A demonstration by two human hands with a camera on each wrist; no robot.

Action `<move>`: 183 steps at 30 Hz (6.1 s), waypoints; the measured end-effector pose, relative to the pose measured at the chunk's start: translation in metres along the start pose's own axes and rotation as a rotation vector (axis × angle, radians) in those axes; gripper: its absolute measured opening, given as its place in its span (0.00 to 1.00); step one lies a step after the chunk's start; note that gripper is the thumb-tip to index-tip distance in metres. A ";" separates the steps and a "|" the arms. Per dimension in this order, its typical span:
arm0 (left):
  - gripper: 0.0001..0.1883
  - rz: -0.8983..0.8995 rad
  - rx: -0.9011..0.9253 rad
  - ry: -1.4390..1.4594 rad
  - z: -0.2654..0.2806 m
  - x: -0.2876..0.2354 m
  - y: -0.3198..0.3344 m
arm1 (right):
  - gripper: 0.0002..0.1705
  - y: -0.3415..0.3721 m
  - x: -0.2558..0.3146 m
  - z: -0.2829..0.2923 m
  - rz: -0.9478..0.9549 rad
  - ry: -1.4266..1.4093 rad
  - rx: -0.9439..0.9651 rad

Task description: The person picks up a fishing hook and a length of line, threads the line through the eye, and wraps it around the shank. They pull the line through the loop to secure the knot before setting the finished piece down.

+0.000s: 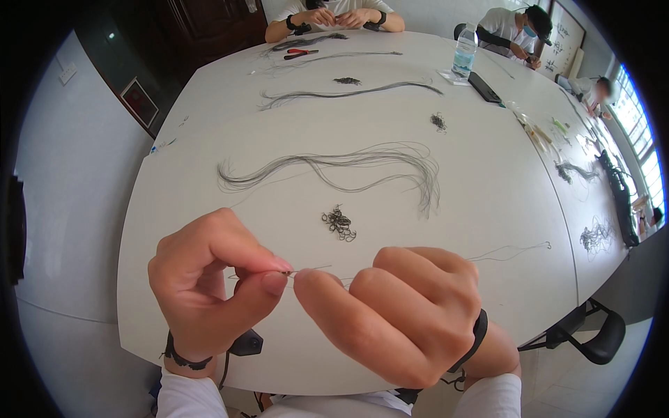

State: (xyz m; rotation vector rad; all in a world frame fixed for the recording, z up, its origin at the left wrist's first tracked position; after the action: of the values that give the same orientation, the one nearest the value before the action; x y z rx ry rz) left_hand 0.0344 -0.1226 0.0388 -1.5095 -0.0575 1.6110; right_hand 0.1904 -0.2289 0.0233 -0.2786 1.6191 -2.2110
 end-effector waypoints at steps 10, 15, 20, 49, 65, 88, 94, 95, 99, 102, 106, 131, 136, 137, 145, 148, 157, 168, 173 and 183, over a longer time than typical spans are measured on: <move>0.06 -0.003 -0.011 -0.007 0.000 -0.001 0.000 | 0.25 0.000 -0.001 0.000 0.012 0.000 -0.009; 0.06 -0.004 -0.012 -0.004 0.001 -0.001 0.000 | 0.25 0.000 -0.001 0.001 0.000 -0.008 0.014; 0.06 -0.017 -0.011 -0.014 0.001 -0.001 0.001 | 0.26 -0.001 -0.001 0.003 -0.007 -0.004 0.040; 0.07 -0.011 0.001 0.098 0.004 0.000 0.000 | 0.07 0.000 -0.009 -0.008 -0.750 -0.798 0.187; 0.08 -0.185 -0.079 -0.029 0.001 -0.001 0.004 | 0.05 0.002 -0.004 -0.009 -0.823 -0.781 0.103; 0.10 -0.188 -0.066 0.020 -0.001 -0.004 0.005 | 0.12 0.001 0.001 -0.009 -0.841 -0.797 -0.020; 0.10 -0.172 -0.093 0.035 -0.001 -0.005 0.007 | 0.10 0.004 0.001 -0.012 -0.816 -0.790 0.019; 0.10 -0.183 -0.093 0.028 -0.001 -0.004 0.007 | 0.10 0.004 0.002 -0.012 -0.819 -0.796 0.015; 0.10 -0.211 -0.095 -0.004 0.001 -0.004 0.007 | 0.10 0.005 0.003 -0.012 -0.803 -0.793 0.019; 0.10 -0.216 -0.095 -0.017 0.001 -0.004 0.007 | 0.10 0.005 0.002 -0.012 -0.793 -0.780 -0.016; 0.10 -0.208 -0.080 -0.007 0.000 -0.005 0.008 | 0.10 0.005 0.003 -0.012 -0.817 -0.780 -0.075; 0.13 -0.466 -0.169 -0.199 0.001 0.002 0.008 | 0.09 0.004 0.011 -0.011 -0.797 -0.823 0.048; 0.16 -0.543 -0.210 -0.346 -0.001 0.002 0.012 | 0.10 0.000 0.014 -0.009 -0.698 -0.659 0.039; 0.16 -0.549 -0.204 -0.356 -0.001 0.001 0.013 | 0.10 0.000 0.014 -0.008 -0.659 -0.600 0.046; 0.18 -0.606 -0.172 -0.463 0.000 -0.001 0.015 | 0.12 -0.003 0.018 -0.005 -0.529 -0.438 0.023; 0.18 -0.638 -0.176 -0.490 0.000 0.000 0.016 | 0.13 -0.003 0.018 -0.006 -0.476 -0.368 0.019; 0.15 -0.718 -0.166 -0.565 -0.001 0.006 0.013 | 0.17 -0.006 0.012 0.002 -0.261 -0.104 0.117; 0.14 -0.502 -0.089 -0.500 -0.004 -0.006 0.012 | 0.21 -0.013 0.008 0.010 -0.215 -0.072 0.134; 0.14 -0.429 -0.063 -0.422 -0.004 -0.005 0.011 | 0.20 -0.015 0.009 0.010 -0.253 -0.050 0.115; 0.13 -0.354 -0.027 -0.333 -0.006 -0.007 0.010 | 0.18 -0.016 0.004 0.011 -0.246 -0.097 0.127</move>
State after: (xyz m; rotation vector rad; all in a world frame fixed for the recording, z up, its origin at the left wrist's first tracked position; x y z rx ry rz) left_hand 0.0324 -0.1360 0.0373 -1.1586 -0.5049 1.5548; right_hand 0.1877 -0.2357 0.0414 -0.5663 1.4524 -2.4274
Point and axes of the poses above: each hand's wrist, its own y-axis away from the middle knuckle, its own z-axis out of the back of the hand, x = y × z, the point moved 1 cm from there along -y, towards the middle knuckle, and after that the axes turned 9 degrees about -x, right-handed, at the moved point
